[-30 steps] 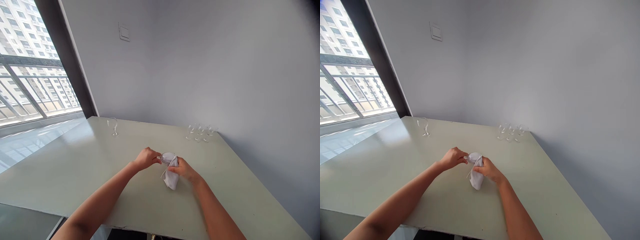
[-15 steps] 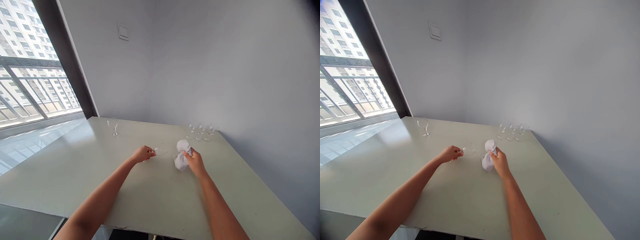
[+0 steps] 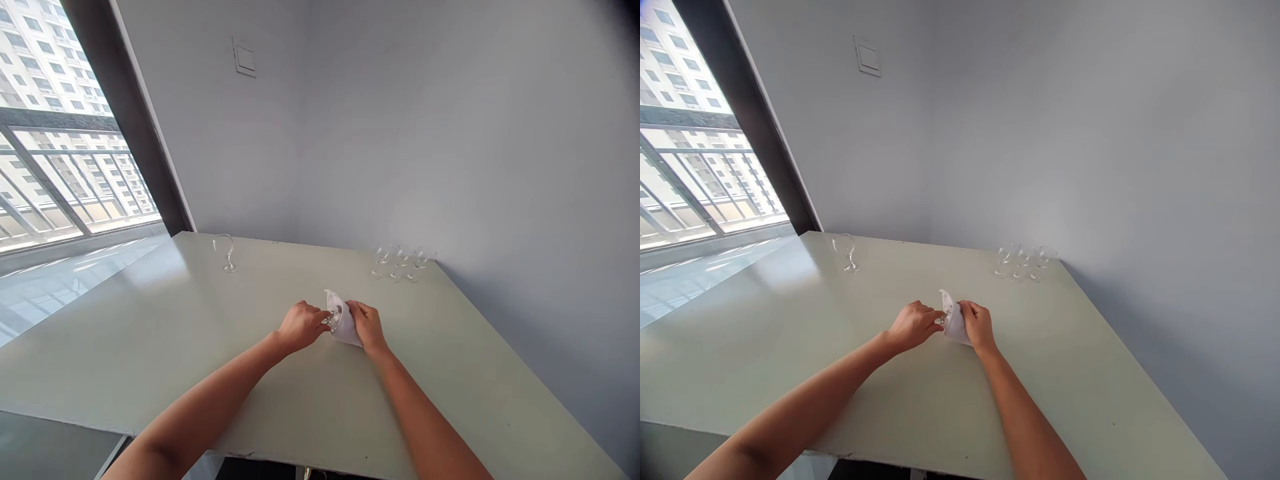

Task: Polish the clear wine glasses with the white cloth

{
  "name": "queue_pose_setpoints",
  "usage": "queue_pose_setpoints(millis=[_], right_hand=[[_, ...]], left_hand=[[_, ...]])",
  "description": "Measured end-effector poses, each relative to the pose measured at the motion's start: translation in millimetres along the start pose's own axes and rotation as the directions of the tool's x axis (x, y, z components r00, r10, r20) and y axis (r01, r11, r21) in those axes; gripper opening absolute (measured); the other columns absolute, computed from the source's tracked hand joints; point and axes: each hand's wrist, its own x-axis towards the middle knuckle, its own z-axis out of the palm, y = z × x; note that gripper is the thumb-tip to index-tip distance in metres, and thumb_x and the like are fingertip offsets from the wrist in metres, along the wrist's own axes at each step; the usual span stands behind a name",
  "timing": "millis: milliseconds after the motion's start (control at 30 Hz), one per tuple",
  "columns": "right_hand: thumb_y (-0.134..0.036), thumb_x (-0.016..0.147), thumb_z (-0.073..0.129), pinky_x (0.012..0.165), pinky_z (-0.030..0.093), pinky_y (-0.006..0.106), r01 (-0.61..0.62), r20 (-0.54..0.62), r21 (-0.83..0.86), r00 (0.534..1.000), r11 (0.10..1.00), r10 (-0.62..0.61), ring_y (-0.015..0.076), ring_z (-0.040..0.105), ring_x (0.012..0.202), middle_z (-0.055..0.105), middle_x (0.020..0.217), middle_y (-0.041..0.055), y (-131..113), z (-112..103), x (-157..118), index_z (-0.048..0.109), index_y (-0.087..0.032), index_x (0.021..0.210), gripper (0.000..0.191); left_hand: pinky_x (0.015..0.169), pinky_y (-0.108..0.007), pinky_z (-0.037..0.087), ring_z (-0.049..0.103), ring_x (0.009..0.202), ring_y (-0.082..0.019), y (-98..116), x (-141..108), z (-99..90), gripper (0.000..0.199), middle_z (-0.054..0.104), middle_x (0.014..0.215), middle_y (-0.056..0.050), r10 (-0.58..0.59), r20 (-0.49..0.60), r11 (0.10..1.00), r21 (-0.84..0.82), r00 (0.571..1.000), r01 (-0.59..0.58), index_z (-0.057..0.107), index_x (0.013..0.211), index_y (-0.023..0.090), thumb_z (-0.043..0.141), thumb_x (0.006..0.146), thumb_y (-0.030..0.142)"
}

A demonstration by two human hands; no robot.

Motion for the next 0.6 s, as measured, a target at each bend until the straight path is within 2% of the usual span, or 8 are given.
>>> queue_pose_setpoints(millis=[67,100,200,267,367,467,533,600], right_hand=[[-0.055,0.072,0.051,0.047,0.036,0.027,-0.217,-0.026,0.249,0.973,0.944,0.230,0.0151,0.047,0.049,0.051,0.048,-0.0008,7,-2,5,0.055,-0.019,0.056,0.040],[-0.056,0.069,0.053,0.046,0.036,0.028,-0.266,-0.044,0.357,0.953,0.895,0.301,0.0149,0.047,0.047,0.050,0.047,-0.0012,11,-1,7,0.053,-0.019,0.056,0.039],[-0.057,0.067,0.054,0.050,0.043,0.030,-0.260,-0.098,0.560,0.922,0.787,0.375,0.0185,0.054,0.055,0.056,0.056,0.0019,20,4,8,0.055,-0.019,0.065,0.038],[-0.060,0.070,0.048,0.054,0.046,0.032,-0.238,-0.094,0.585,0.929,0.775,0.357,0.0213,0.058,0.063,0.061,0.064,0.0045,21,11,5,0.056,-0.020,0.073,0.041],[-0.062,0.076,0.038,0.057,0.047,0.033,-0.219,-0.008,0.505,0.966,0.835,0.258,0.0225,0.060,0.073,0.063,0.076,0.0063,13,26,-9,0.057,-0.020,0.082,0.046],[-0.057,0.079,0.040,0.063,0.046,0.032,-0.191,0.098,0.451,0.981,0.872,0.165,0.0222,0.058,0.081,0.064,0.089,0.0067,-3,42,-26,0.056,-0.021,0.095,0.042],[-0.053,0.080,0.043,0.066,0.046,0.032,-0.204,0.187,0.476,0.974,0.856,0.128,0.0216,0.058,0.086,0.062,0.098,0.0068,-11,49,-34,0.053,-0.022,0.105,0.041],[-0.051,0.080,0.043,0.065,0.046,0.031,-0.238,0.246,0.514,0.961,0.824,0.124,0.0208,0.058,0.084,0.061,0.099,0.0064,-13,50,-36,0.051,-0.023,0.107,0.040]], left_hand=[[0.065,-0.026,0.037,0.056,0.061,-0.014,2,-1,5.6,0.033,0.064,0.069,-0.001,-0.041,-0.024,0.999,-0.019,0.999,0.041,0.054,0.113,0.025,0.050,0.080,0.032],[0.065,-0.025,0.037,0.055,0.061,-0.013,3,-1,8.4,0.037,0.064,0.070,-0.001,-0.074,-0.029,0.996,-0.041,0.997,0.073,0.051,0.117,0.026,0.049,0.081,0.030],[0.062,-0.023,0.037,0.053,0.061,-0.012,7,0,13.9,0.043,0.062,0.070,0.002,-0.205,-0.013,0.968,-0.149,0.979,0.201,0.048,0.121,0.029,0.048,0.079,0.023],[0.059,-0.021,0.037,0.052,0.060,-0.011,8,2,14.9,0.046,0.060,0.067,0.003,-0.311,0.018,0.918,-0.252,0.950,0.305,0.046,0.123,0.030,0.046,0.078,0.020],[0.058,-0.020,0.038,0.050,0.058,-0.010,10,5,14.1,0.048,0.057,0.066,0.004,-0.437,0.033,0.822,-0.390,0.899,0.414,0.041,0.127,0.028,0.041,0.079,0.018],[0.067,-0.024,0.042,0.053,0.073,-0.013,17,4,14.5,0.048,0.058,0.087,-0.002,-0.434,-0.083,0.821,-0.446,0.897,0.355,0.039,0.128,0.025,0.043,0.080,0.026],[0.078,-0.030,0.042,0.051,0.090,-0.018,24,3,16.1,0.048,0.053,0.106,-0.008,-0.386,-0.202,0.875,-0.390,0.900,0.287,0.041,0.127,0.024,0.047,0.079,0.030],[0.085,-0.036,0.039,0.046,0.101,-0.021,30,1,17.1,0.042,0.046,0.120,-0.010,-0.353,-0.280,0.916,-0.297,0.893,0.269,0.047,0.121,0.026,0.048,0.079,0.029]])
